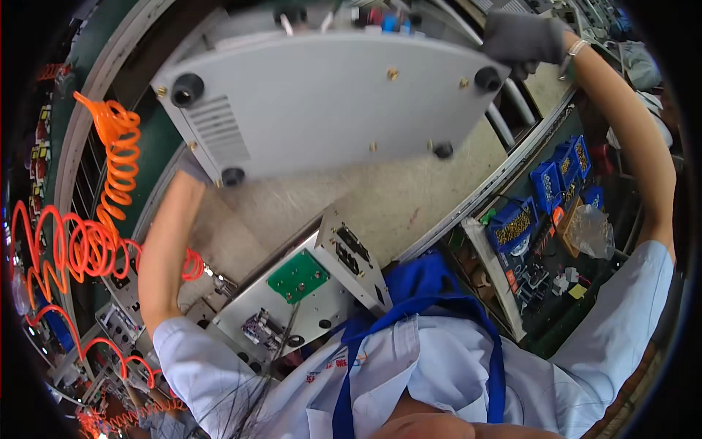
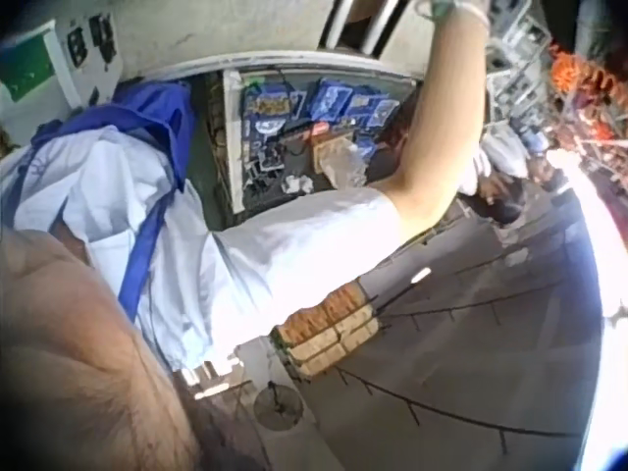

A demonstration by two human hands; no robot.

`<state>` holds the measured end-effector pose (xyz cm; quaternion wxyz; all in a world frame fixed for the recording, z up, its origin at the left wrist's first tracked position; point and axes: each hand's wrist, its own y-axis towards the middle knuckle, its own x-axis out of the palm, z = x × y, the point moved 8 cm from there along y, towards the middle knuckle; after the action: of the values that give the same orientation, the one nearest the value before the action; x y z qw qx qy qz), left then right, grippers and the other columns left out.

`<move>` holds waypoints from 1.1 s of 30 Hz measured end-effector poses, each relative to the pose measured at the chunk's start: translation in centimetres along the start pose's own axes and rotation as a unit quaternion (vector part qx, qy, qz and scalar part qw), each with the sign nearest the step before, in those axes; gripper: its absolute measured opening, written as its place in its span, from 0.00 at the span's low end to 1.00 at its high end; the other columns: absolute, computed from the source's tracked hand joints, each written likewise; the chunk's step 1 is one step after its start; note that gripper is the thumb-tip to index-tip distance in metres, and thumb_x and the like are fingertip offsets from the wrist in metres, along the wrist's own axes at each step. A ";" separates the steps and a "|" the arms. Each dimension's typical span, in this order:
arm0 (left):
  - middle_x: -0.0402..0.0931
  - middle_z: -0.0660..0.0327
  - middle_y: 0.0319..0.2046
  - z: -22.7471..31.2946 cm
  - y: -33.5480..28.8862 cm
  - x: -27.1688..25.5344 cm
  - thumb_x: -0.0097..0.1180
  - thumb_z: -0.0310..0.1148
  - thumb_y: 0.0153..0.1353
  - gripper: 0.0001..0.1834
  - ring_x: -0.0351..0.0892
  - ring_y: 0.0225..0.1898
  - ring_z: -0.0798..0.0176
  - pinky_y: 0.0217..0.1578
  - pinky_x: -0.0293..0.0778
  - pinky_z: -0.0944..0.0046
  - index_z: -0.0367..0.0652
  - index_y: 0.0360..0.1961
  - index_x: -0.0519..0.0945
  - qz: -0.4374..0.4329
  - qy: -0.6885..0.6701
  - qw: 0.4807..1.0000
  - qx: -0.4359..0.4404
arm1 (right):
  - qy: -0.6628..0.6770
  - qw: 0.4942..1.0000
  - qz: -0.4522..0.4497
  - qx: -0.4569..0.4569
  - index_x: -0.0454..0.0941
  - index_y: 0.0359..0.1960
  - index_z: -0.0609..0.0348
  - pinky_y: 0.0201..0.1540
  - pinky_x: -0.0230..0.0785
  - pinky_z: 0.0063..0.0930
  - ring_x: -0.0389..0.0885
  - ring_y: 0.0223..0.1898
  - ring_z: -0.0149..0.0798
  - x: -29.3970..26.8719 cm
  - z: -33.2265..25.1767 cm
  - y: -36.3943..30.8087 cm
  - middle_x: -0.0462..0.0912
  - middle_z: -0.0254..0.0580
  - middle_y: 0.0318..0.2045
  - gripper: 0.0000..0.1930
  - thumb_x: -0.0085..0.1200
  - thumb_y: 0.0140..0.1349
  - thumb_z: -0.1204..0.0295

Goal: The person assembles electronic devices on a factory line. They use a pneumatic screwdriver to fasten screws into metal chassis, place circuit boards inside, and secure components. The person handles multiple units sequentially, moving them along the assembly line.

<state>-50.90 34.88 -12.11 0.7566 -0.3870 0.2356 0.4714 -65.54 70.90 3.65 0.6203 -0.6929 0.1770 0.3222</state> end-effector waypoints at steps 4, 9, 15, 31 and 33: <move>0.78 0.63 0.32 -0.1 3.5 -1.5 0.42 0.53 0.67 0.27 0.77 0.34 0.67 0.38 0.72 0.65 0.36 0.41 0.78 0.052 -0.015 0.999 0.005 | 0.178 0.953 0.227 -0.098 0.76 0.28 0.68 0.09 0.62 0.16 0.72 0.09 0.25 -4.9 1.9 -1.4 0.76 0.38 0.15 0.15 0.53 0.58 0.63; 0.78 0.63 0.32 -0.4 3.8 3.6 0.42 0.53 0.67 0.28 0.77 0.34 0.67 0.38 0.72 0.65 0.36 0.41 0.78 0.104 -0.064 0.992 -0.014 | 0.121 0.968 0.209 -0.062 0.76 0.26 0.70 0.15 0.67 0.23 0.74 0.13 0.28 -2.0 4.5 1.0 0.74 0.38 0.13 0.14 0.50 0.57 0.67; 0.78 0.64 0.32 0.0 1.5 11.3 0.42 0.54 0.67 0.28 0.76 0.33 0.67 0.37 0.72 0.65 0.36 0.41 0.78 0.098 -0.129 0.986 -0.050 | 0.124 0.986 0.113 -0.024 0.78 0.24 0.70 0.21 0.71 0.33 0.76 0.14 0.37 8.1 7.4 -2.9 0.75 0.46 0.12 0.14 0.55 0.51 0.66; 0.74 0.64 0.24 -1.4 4.1 5.2 0.41 0.61 0.65 0.31 0.70 0.26 0.68 0.31 0.69 0.63 0.39 0.34 0.78 0.156 -0.506 0.846 -0.068 | 0.434 0.816 0.380 -0.035 0.74 0.37 0.65 0.34 0.72 0.38 0.81 0.29 0.51 27.4 8.4 -5.3 0.80 0.54 0.27 0.14 0.55 0.52 0.68; 0.74 0.62 0.25 -3.7 4.7 1.5 0.41 0.61 0.64 0.31 0.71 0.28 0.67 0.32 0.69 0.63 0.39 0.34 0.77 0.216 -0.442 0.870 -0.029 | 0.384 0.811 0.438 -0.055 0.72 0.35 0.64 0.27 0.68 0.39 0.76 0.22 0.51 26.3 7.8 -3.8 0.75 0.52 0.21 0.14 0.57 0.52 0.67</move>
<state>-54.43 33.93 -17.08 0.6495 -0.0991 -0.0596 0.7515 -45.71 83.14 -11.21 0.2559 -0.6423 0.6675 0.2765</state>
